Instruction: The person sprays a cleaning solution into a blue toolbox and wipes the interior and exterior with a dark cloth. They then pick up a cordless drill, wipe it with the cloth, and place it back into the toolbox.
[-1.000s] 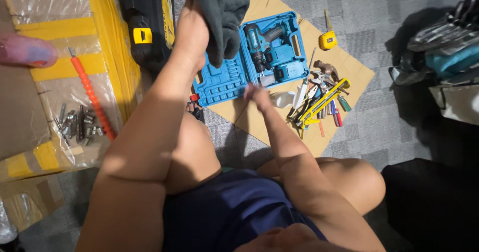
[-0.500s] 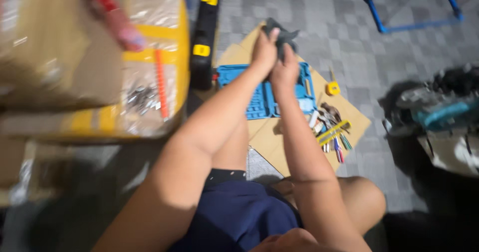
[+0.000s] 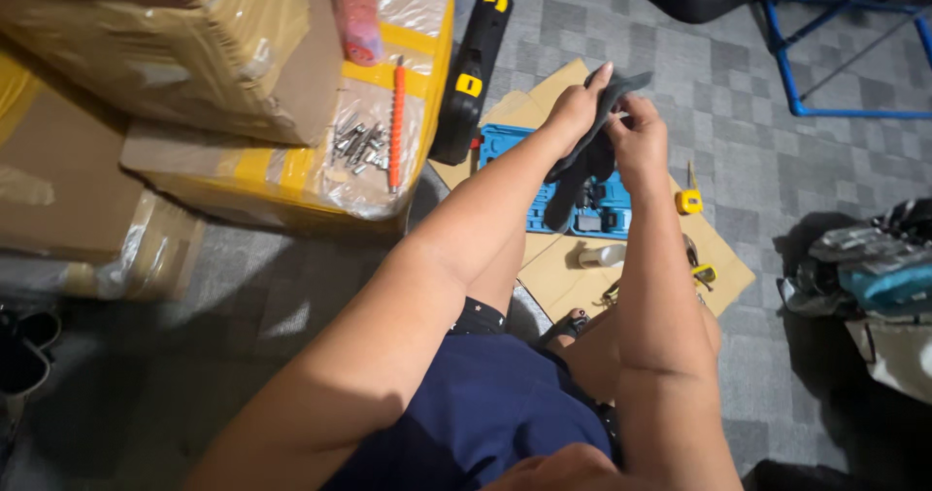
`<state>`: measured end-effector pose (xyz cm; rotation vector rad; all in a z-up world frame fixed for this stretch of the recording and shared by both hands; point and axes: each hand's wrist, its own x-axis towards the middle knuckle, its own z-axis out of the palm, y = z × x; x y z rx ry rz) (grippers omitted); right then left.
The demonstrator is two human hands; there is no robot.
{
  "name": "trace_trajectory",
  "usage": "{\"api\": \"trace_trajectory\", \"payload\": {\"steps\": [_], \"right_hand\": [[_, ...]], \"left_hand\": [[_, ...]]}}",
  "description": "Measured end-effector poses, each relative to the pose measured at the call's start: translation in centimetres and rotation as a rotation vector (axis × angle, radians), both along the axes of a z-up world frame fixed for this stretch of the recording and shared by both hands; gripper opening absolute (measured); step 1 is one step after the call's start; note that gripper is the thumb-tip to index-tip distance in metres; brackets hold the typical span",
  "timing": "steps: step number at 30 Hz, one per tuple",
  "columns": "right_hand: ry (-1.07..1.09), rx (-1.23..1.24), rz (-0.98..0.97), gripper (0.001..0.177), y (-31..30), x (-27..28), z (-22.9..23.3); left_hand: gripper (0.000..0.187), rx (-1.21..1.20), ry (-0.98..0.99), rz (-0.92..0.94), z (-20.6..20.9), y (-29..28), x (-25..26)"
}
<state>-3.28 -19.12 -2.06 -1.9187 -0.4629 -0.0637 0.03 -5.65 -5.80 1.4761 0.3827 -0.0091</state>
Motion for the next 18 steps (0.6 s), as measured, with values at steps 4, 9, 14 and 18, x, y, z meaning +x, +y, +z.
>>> {"api": "trace_trajectory", "payload": {"steps": [4,9,14,18], "right_hand": [[-0.125,-0.054,0.034,0.019,2.1,0.9,-0.3],[-0.114,0.036,0.056,0.021,2.3,1.0,-1.6],[0.175,0.275,0.161,0.020,2.2,0.4,-4.2],[0.682,0.938,0.197,0.026,2.7,-0.2,-6.7]], "left_hand": [[0.080,0.154,0.070,0.098,1.0,1.8,-0.7],[0.071,0.102,-0.046,0.213,1.1,1.9,-2.0],[0.048,-0.215,-0.224,0.349,-1.6,-0.1,-4.3],[0.042,-0.518,-0.081,0.304,-2.8,1.3,-5.3]]}}
